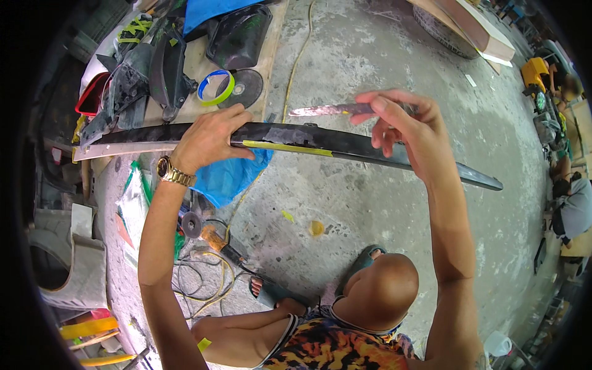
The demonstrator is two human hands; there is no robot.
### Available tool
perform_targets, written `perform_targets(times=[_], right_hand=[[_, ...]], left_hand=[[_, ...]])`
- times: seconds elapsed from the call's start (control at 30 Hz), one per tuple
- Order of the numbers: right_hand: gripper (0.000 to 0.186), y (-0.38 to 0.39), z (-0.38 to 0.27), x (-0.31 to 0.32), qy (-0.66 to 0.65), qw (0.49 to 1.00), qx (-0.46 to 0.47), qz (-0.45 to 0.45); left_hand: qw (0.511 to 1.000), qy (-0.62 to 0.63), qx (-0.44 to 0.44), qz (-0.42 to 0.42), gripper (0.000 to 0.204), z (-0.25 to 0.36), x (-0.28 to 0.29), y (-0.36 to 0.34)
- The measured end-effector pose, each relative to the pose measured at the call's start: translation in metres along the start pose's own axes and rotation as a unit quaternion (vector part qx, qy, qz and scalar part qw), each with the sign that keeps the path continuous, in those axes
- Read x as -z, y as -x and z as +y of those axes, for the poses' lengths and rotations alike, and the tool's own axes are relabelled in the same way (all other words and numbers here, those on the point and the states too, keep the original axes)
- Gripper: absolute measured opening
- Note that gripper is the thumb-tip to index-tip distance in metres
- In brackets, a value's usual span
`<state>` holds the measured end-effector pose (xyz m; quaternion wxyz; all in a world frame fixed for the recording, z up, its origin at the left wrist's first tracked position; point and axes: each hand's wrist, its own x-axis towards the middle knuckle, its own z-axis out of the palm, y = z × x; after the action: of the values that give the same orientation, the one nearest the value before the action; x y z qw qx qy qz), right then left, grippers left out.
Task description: The recorder is applying yellow tape to a long black car body panel and then applying a substance (likely filler or adhesive) using a small brush/spatula.
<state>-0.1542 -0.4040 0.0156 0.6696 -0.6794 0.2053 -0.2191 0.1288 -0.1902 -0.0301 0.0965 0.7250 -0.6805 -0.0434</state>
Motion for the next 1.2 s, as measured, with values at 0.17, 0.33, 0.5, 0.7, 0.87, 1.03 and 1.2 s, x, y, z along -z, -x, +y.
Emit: perform_targets(times=[0.17,0.33,0.5,0.7,0.87,1.03,1.2], right_hand=[[0.033,0.026,-0.003,0.005,0.077,0.996,0.014,0.05],[0.031,0.034,0.014,0.042,0.344,0.912,0.179,0.135],[0.031,0.036,0.035,0.048,0.349,0.924,0.09,0.132],[0.03,0.037,0.045,0.04,0.312,0.934,0.101,0.145],[0.027,0.033,0.058,0.051,0.253,0.944,0.144,0.154],[0.021,0.005,0.06,0.007,0.183,0.964,0.148,0.123],[0.019,0.001,0.059,0.015,0.121,0.975,0.133,0.131]], left_hand=[[0.999,-0.034,0.019,-0.015,0.062,0.0,0.001,0.007],[0.999,-0.051,0.01,-0.015,0.061,0.002,0.0,-0.001],[0.998,-0.048,-0.005,-0.031,0.062,-0.002,0.004,0.006],[0.998,-0.056,0.001,-0.022,0.064,-0.01,0.013,0.022],[0.996,-0.089,-0.001,0.009,0.07,-0.023,0.018,0.018],[0.995,-0.088,0.051,-0.017,0.082,-0.051,0.02,0.043],[0.998,-0.051,0.046,-0.016,0.092,-0.044,0.023,0.029]])
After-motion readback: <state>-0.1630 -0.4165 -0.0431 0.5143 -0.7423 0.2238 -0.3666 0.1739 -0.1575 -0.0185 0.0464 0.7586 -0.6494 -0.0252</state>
